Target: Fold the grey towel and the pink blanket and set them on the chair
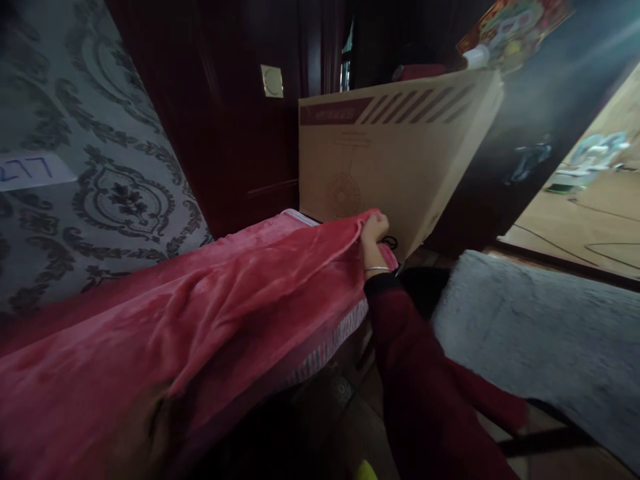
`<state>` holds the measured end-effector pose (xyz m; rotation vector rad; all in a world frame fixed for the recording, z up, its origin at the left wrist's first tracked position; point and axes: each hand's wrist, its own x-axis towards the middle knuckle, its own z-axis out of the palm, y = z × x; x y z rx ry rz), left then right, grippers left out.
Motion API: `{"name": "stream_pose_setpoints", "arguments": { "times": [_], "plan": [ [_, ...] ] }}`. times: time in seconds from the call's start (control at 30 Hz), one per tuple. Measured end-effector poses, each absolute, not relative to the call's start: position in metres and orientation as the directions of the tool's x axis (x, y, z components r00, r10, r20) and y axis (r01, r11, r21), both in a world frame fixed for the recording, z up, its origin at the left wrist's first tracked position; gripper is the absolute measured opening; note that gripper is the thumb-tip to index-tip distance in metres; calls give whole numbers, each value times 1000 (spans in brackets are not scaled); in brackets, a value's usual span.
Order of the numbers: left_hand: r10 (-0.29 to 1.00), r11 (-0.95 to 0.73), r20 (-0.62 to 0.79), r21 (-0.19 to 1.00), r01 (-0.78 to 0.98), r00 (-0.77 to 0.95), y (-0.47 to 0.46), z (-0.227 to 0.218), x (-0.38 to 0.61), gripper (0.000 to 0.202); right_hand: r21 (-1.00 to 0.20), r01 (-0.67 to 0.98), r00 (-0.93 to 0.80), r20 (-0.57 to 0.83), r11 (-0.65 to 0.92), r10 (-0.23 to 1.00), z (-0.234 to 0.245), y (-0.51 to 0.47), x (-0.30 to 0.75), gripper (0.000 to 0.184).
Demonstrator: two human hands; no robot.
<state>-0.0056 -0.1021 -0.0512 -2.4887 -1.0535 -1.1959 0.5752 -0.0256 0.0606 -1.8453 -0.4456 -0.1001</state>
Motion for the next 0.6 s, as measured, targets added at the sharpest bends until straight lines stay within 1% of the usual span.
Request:
{"name": "stream_pose_setpoints", "arguments": {
  "times": [0.1, 0.2, 0.33, 0.43, 0.53, 0.6],
  "plan": [
    [422, -797, 757, 48, 603, 498, -102, -73, -17, 28, -903, 233, 972, 215, -361, 91, 54, -71, 596, 42],
    [370, -835, 713, -25, 549, 596, -100, -88, -20, 34, -882, 157, 987, 154, -444, 43, 33, -90, 596, 44],
    [375, -820, 648, -102, 563, 663, -100, -85, -17, 33, -826, 97, 995, 82, -555, 53, 12, -85, 592, 39],
    [384, -815, 630, -113, 569, 675, -103, -79, -13, 32, -782, 74, 997, 35, -618, 75, 4, -80, 593, 37],
    [388, -822, 633, -91, 563, 669, -108, -73, -10, 28, -743, 109, 992, 34, -660, 125, -1, -82, 594, 42],
    [407, -819, 604, -91, 566, 686, -111, -69, -8, 29, -718, 180, 979, 65, -672, 193, -4, -86, 594, 42]
  ]
}}
